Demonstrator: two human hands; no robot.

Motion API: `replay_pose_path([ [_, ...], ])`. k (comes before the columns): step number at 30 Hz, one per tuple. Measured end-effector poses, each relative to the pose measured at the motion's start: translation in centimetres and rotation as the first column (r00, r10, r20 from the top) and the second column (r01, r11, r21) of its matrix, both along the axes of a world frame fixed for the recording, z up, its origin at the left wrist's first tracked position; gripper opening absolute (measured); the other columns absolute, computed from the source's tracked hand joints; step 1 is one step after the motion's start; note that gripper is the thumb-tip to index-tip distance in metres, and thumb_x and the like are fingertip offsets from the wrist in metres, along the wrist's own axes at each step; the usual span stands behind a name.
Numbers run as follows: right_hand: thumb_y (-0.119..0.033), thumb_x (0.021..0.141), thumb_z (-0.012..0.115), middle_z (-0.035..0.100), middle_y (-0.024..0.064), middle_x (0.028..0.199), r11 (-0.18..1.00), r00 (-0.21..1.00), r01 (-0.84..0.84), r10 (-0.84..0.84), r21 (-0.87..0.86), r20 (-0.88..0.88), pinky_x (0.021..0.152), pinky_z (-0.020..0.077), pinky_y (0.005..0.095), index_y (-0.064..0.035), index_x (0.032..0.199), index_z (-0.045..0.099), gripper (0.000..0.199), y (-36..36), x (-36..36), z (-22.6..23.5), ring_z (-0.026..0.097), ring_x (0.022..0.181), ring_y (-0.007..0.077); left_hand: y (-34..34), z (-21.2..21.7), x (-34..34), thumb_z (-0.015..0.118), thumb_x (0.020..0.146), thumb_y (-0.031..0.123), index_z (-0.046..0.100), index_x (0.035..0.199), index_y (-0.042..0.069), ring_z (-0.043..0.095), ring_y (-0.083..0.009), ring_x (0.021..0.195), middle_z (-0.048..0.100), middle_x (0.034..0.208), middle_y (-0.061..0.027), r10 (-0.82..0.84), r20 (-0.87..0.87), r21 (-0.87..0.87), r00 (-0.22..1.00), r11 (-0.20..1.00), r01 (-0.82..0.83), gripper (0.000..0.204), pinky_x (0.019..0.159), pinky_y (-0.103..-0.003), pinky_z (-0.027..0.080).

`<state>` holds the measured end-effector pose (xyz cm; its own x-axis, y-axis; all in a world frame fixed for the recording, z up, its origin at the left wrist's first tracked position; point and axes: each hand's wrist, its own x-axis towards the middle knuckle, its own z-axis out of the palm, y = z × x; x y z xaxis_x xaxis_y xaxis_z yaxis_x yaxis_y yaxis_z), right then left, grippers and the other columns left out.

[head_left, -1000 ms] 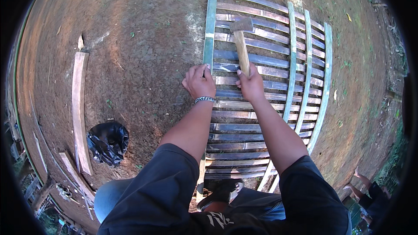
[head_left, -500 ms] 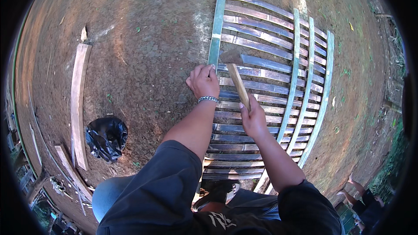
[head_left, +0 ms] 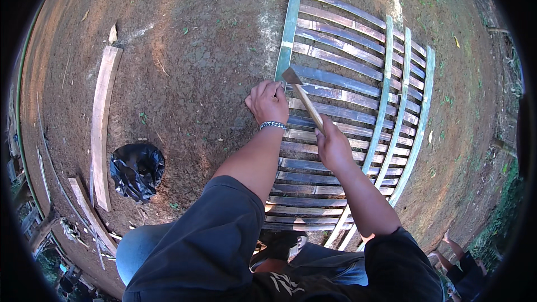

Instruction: The person hammers nails into a wooden slat structure using a hammer. They repeatedly pick up nails from a black plastic bag and secure the slats to the frame.

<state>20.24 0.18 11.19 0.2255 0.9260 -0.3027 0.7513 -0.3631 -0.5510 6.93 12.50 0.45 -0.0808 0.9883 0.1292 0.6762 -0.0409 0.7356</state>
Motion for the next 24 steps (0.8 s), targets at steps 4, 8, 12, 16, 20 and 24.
replay_pose_path([
  [4,-0.011,0.098,0.061,0.067,0.0276,0.114,0.994,0.998,0.039,-0.033,0.098,-0.060,0.085,0.0538,0.0532,-0.0061,0.142,0.047,0.047,0.6,-0.5,1.1,0.066,0.102,0.0481,0.0,-0.2,0.3,0.069,0.087,0.016,0.077,0.093,0.016,0.062,-0.0221,0.106,0.071,0.105,0.0006,0.014,0.005,0.013,1.000,1.000,-0.014,0.010,0.096,-0.041,0.037],
  [8,-0.013,0.099,0.060,0.068,0.0287,0.113,0.998,1.000,-0.013,0.013,-0.067,0.005,0.084,0.0545,0.0524,-0.0063,0.143,0.047,0.046,0.4,0.0,-0.2,0.067,0.099,0.0485,0.0,-0.3,0.2,0.069,0.087,0.016,0.077,0.093,0.016,0.062,-0.0220,0.107,0.071,0.104,0.0003,0.011,-0.011,0.026,1.000,1.000,-0.011,0.010,0.096,-0.041,0.037],
  [12,-0.012,0.098,0.059,0.067,0.0280,0.114,0.998,0.999,0.033,-0.031,0.053,-0.042,0.083,0.0536,0.0541,-0.0080,0.141,0.048,0.045,0.6,-0.3,0.3,0.066,0.099,0.0489,0.4,0.1,0.3,0.070,0.086,0.017,0.077,0.091,0.014,0.062,-0.0232,0.110,0.071,0.110,-0.0016,0.007,0.016,-0.045,1.000,0.999,-0.006,0.009,0.098,-0.042,0.037],
  [16,-0.013,0.099,0.060,0.067,0.0290,0.113,0.999,1.000,0.012,-0.012,-0.044,0.003,0.083,0.0542,0.0533,-0.0076,0.142,0.048,0.045,0.2,0.1,-0.3,0.066,0.099,0.0494,-0.1,-0.2,0.3,0.069,0.087,0.016,0.077,0.092,0.017,0.062,-0.0220,0.107,0.071,0.105,0.0001,0.012,-0.016,0.016,1.000,1.000,-0.011,0.010,0.095,-0.041,0.037],
  [20,-0.012,0.099,0.060,0.067,0.0300,0.109,0.998,0.999,0.025,-0.024,0.058,-0.022,0.082,0.0541,0.0534,-0.0073,0.143,0.047,0.046,0.3,0.2,-0.6,0.066,0.097,0.0502,0.2,-0.1,0.3,0.069,0.087,0.016,0.077,0.092,0.017,0.062,-0.0220,0.106,0.071,0.104,0.0002,0.014,-0.001,0.043,1.000,0.999,-0.014,0.009,0.094,-0.041,0.038],
  [24,-0.010,0.099,0.060,0.068,0.0294,0.107,0.996,1.000,0.015,-0.015,-0.083,0.000,0.082,0.0534,0.0534,-0.0073,0.142,0.047,0.045,0.3,0.0,-0.3,0.066,0.098,0.0503,0.1,-0.2,0.1,0.070,0.087,0.018,0.076,0.091,0.015,0.062,-0.0233,0.108,0.071,0.108,-0.0012,0.009,0.006,-0.037,1.000,0.999,-0.008,0.008,0.097,-0.041,0.037],
])
